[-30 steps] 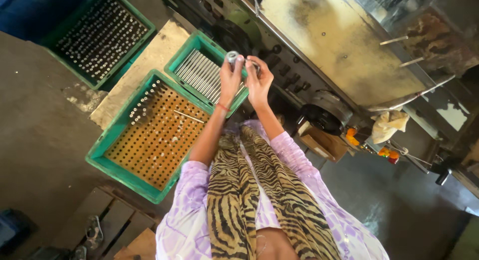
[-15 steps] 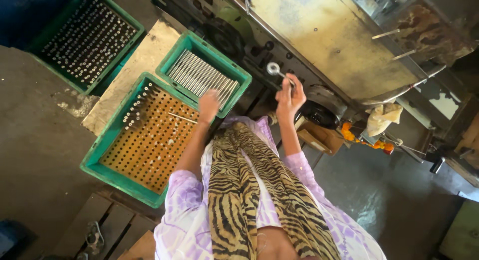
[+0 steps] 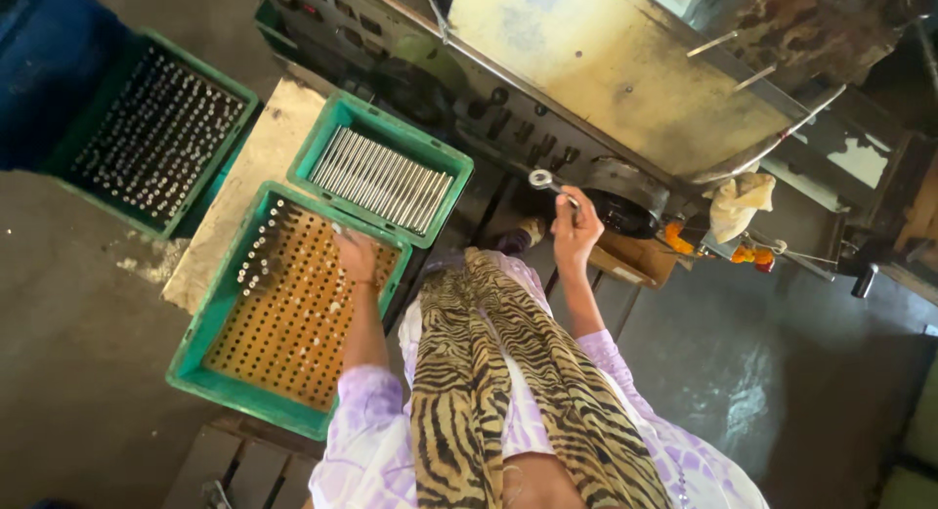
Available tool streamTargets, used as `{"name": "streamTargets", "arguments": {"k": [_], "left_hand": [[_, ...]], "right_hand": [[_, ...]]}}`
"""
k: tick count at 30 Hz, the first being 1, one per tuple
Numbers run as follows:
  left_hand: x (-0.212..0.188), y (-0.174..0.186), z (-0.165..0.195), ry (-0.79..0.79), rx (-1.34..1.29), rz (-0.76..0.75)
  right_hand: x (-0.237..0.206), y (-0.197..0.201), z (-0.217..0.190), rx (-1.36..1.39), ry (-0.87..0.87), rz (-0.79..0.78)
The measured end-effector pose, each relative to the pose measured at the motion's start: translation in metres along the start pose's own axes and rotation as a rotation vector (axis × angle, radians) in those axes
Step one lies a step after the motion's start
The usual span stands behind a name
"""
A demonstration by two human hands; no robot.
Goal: The person repeatedly picks up metal rods from a green crate, inserts them into a grinding machine, and operates a lever to process them. After each cycle, the person removes the rod and places it back into the crate. The process is repeated continuously throughout the clip.
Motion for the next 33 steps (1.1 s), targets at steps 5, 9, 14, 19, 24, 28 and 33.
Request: {"name": "streamTargets", "arguments": {"k": [5, 9, 14, 19, 24, 28, 33], "left_hand": [[0.000, -0.071, 0.028, -0.011, -0.344, -0.513], [-0.008, -0.090, 0.077, -0.590, -0.110, -0.718], [-0.015, -0.099, 0.114, -0.138, -0.798, -0.702], [-0.053, -0.121, 0.155, 0.491, -1.374, -0.713], [-0.064, -0.102, 0.197, 0.039, -1.024, -0.913], [-0.072, -0.108, 0.204, 0.242, -1.217, -0.980], [-0.067, -0.084, 0.227, -0.412, -0.953, -0.586]], "right_hand": [[-0.007, -0.027, -0.007, 0.021, -0.037, -0.123], [-0.006, -0.044, -0.018, 0.061, -0.025, -0.188], [-0.002, -0.055, -0.037, 0.078, -0.004, -0.205], [-0.003, -0.064, -0.052, 0.173, -0.004, -0.236], [-0.002, -0.061, -0.056, 0.187, -0.060, -0.255], [-0.005, -0.057, -0.060, 0.098, 0.018, -0.261], [-0.007, -0.046, -0.040, 0.283, -0.194, -0.284]]}}
Point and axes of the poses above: each hand's wrist, its own x-axis towards the middle knuckle, its own y-axis out of the back of the hand, z = x × y, the point moved 6 cm from there along x, towards the middle knuckle, and after that the axes turned 4 degrees about -y, right-handed, at the moved point
